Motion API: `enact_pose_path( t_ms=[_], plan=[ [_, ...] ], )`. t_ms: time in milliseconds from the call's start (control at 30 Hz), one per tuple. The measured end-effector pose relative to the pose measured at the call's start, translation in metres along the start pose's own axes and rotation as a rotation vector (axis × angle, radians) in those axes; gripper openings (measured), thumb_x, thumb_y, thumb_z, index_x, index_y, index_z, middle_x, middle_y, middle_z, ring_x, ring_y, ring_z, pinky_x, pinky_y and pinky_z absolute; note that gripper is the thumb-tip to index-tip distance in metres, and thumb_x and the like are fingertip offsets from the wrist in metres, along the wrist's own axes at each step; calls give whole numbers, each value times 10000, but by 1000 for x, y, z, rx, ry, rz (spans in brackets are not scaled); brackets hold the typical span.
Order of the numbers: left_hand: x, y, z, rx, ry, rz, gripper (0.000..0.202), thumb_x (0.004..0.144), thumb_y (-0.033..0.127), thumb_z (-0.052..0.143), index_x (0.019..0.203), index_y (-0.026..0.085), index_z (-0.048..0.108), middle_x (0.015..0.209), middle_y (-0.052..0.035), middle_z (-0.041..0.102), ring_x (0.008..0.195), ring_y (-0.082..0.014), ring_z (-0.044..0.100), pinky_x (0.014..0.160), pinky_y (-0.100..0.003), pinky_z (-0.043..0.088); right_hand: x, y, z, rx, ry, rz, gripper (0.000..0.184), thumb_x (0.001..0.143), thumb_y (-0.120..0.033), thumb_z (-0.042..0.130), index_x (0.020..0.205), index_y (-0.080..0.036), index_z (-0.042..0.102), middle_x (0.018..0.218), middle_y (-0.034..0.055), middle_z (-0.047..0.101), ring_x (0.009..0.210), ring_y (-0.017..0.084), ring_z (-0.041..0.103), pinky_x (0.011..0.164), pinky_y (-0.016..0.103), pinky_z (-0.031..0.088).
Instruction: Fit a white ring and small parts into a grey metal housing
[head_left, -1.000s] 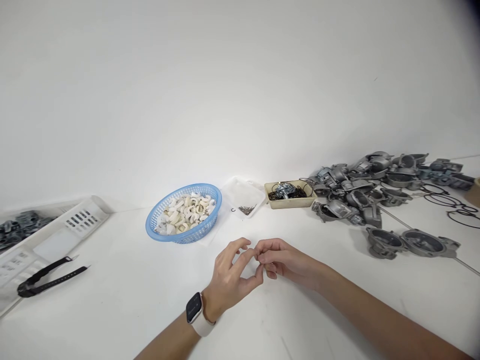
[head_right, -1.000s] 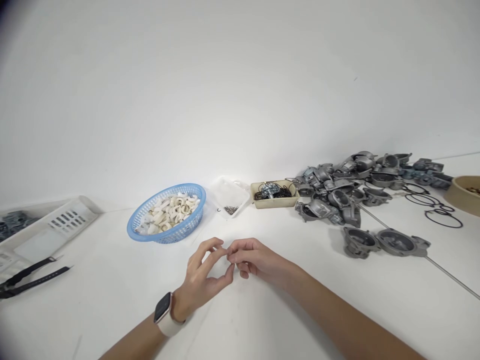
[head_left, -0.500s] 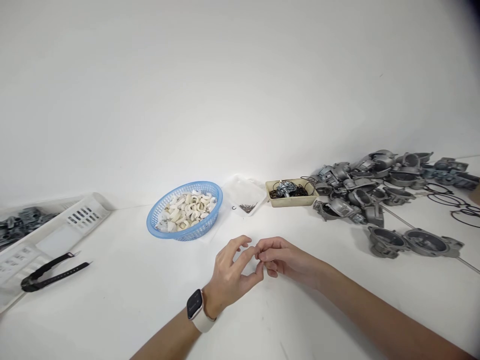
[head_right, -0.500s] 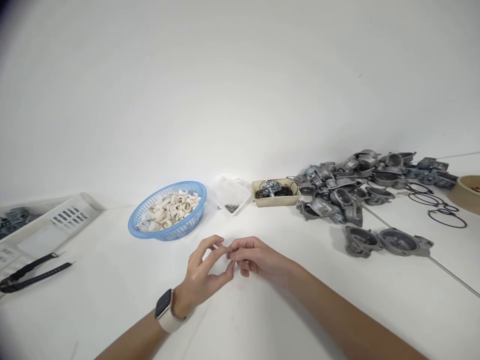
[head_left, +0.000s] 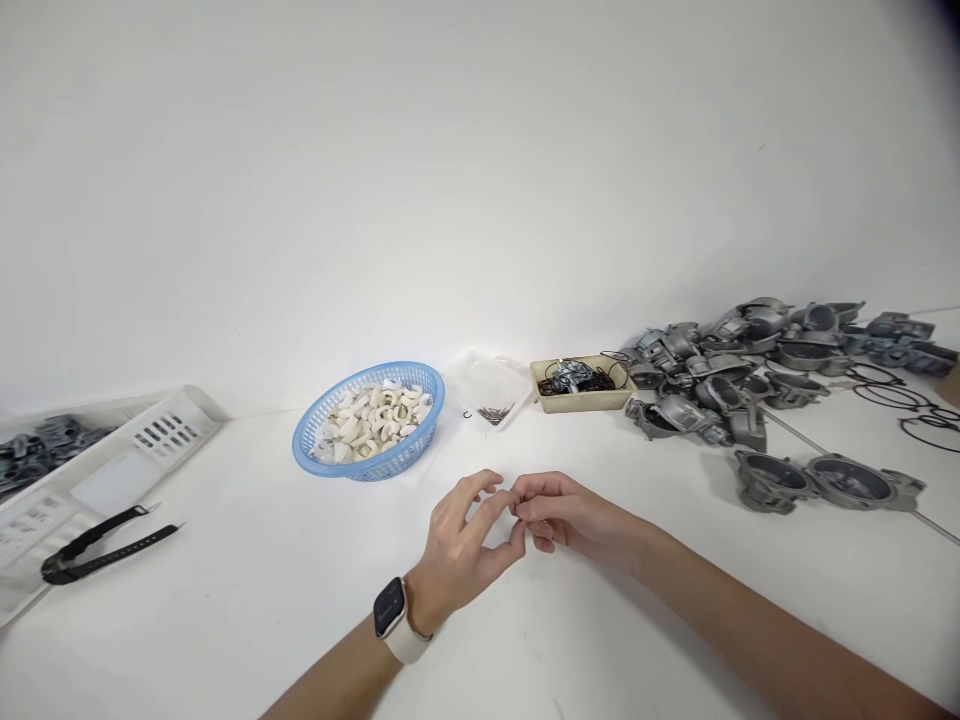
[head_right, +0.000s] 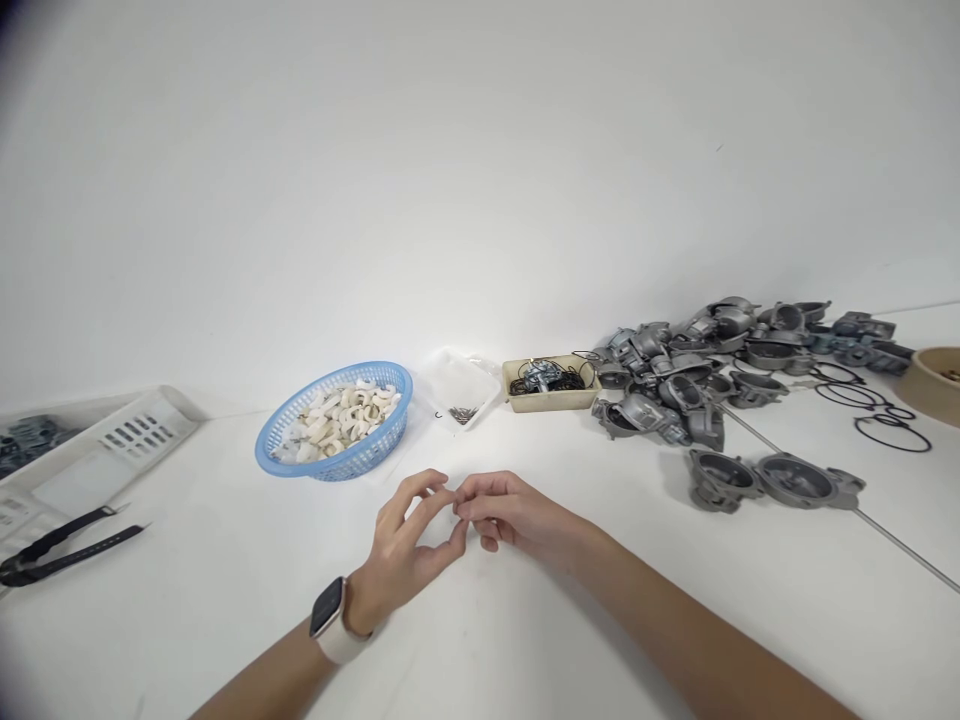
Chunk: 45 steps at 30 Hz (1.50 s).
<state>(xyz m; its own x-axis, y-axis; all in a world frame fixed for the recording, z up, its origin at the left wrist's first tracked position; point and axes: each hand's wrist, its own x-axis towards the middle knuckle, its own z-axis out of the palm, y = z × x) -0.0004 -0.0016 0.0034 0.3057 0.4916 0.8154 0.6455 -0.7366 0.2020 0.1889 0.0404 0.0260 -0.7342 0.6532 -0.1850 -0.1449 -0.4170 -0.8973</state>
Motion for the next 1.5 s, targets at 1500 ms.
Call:
enact_pose_path(
  t_ms=[1500],
  plan=[
    [1, 2, -2, 8, 19, 9, 243, 869, 153, 666, 1105, 193, 629, 1084, -99, 628, 892, -184, 635, 738, -312, 580, -1, -1, 2, 29, 5, 3, 217, 743, -342, 824, 807, -164, 718, 571, -61, 453, 552, 74, 362, 582, 246, 356]
  ],
)
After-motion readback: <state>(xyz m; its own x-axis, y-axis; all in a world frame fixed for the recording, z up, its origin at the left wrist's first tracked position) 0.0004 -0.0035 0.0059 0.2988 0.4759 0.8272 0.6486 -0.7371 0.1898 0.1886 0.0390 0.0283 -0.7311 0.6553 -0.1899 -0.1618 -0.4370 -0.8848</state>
